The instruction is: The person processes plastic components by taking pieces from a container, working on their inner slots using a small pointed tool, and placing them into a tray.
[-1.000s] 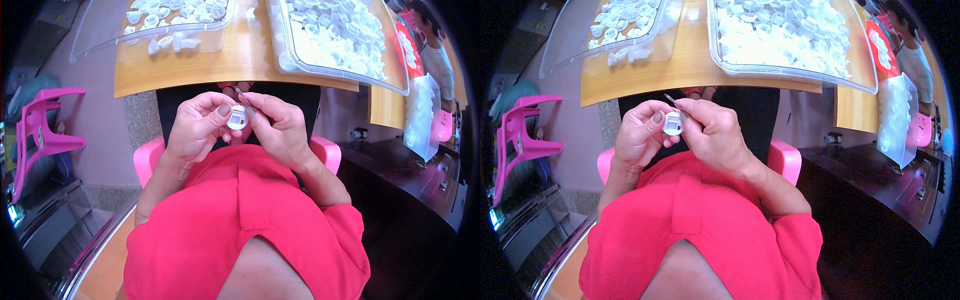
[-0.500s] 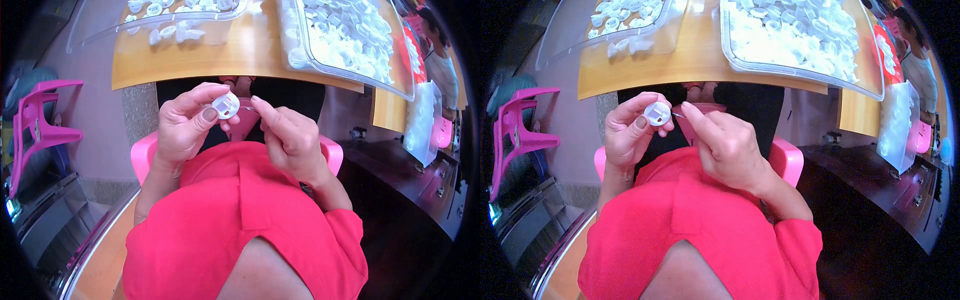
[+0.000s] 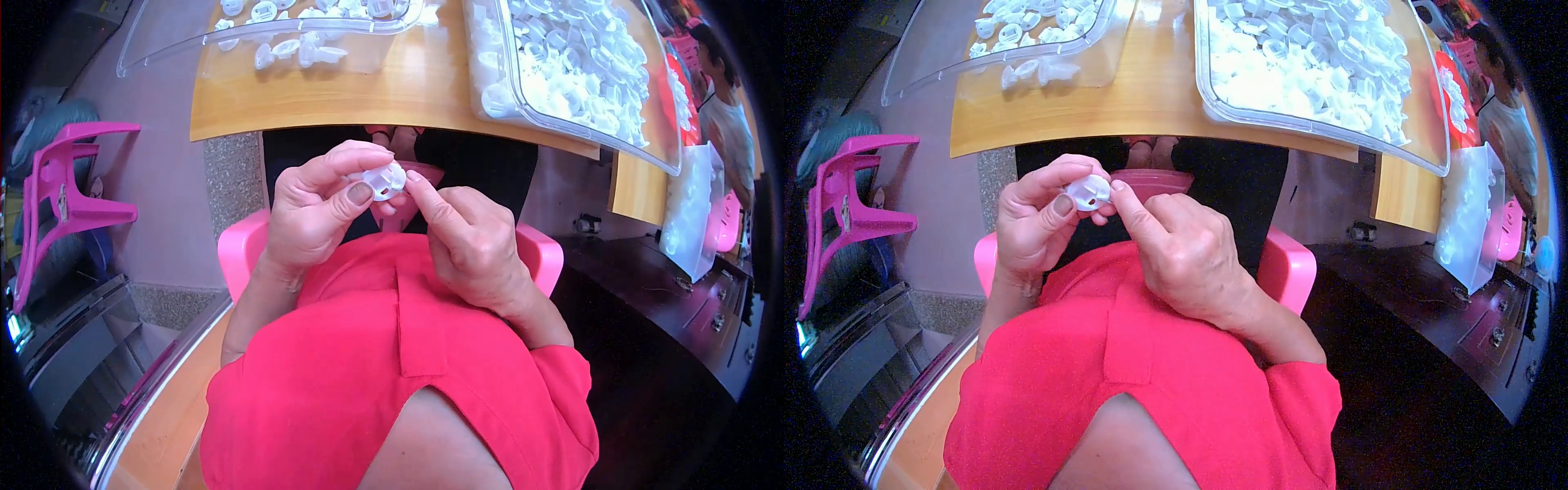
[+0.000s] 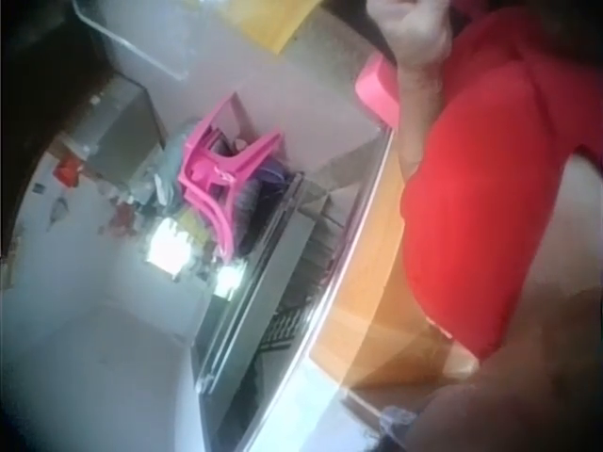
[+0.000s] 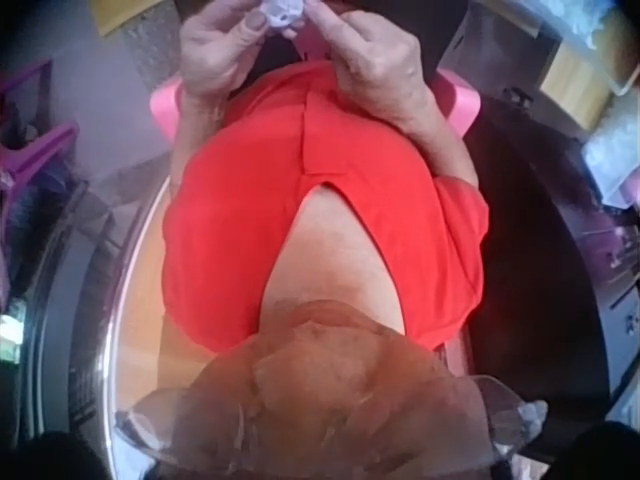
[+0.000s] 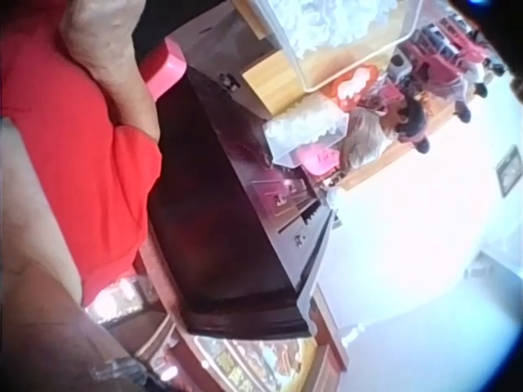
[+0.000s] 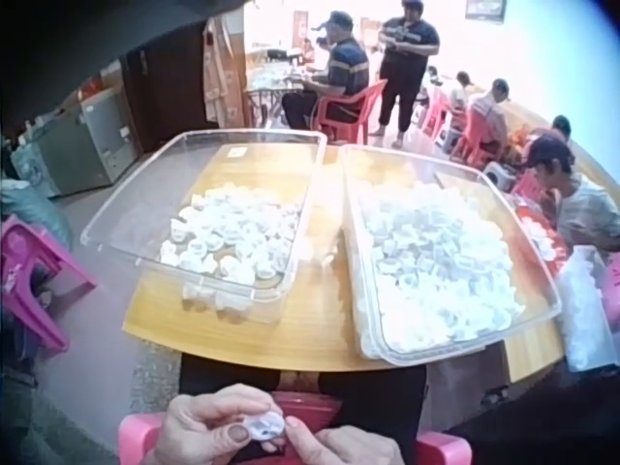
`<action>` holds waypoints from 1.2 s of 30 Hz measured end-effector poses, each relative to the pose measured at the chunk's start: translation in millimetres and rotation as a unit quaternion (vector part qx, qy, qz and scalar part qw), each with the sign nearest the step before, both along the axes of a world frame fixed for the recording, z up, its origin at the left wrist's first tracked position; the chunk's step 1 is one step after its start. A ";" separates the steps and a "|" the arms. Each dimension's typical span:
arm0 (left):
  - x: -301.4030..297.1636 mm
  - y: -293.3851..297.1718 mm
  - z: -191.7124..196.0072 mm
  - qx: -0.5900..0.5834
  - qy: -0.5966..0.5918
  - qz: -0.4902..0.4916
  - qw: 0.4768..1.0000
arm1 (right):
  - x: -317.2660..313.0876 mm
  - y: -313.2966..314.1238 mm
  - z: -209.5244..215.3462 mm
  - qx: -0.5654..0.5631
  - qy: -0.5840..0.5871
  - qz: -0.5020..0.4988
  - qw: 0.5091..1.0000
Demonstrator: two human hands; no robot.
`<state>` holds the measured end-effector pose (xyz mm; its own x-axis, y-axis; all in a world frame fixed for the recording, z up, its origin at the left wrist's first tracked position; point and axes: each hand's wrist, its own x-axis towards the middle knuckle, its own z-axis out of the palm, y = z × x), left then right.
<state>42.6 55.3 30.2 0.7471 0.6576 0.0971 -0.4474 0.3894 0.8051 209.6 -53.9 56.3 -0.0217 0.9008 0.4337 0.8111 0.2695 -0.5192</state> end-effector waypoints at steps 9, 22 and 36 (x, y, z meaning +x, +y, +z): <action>2.7 -2.0 -2.2 -0.003 -0.005 0.005 1.000 | 0.3 2.0 -1.1 -0.004 0.012 -0.002 1.000; 5.7 -7.7 -10.6 -0.002 -0.007 0.028 1.000 | -2.4 0.9 -0.9 -0.084 0.171 -0.007 0.982; 8.1 -10.6 -7.7 -0.154 0.012 0.041 0.987 | -5.1 -0.6 -0.9 -0.053 -0.057 -0.085 0.993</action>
<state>50.7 44.7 22.5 0.6892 0.7122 -0.1334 -0.4708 0.5801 0.6647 204.5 -54.5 55.4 0.0911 0.9359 0.3402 0.8950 0.0729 -0.4401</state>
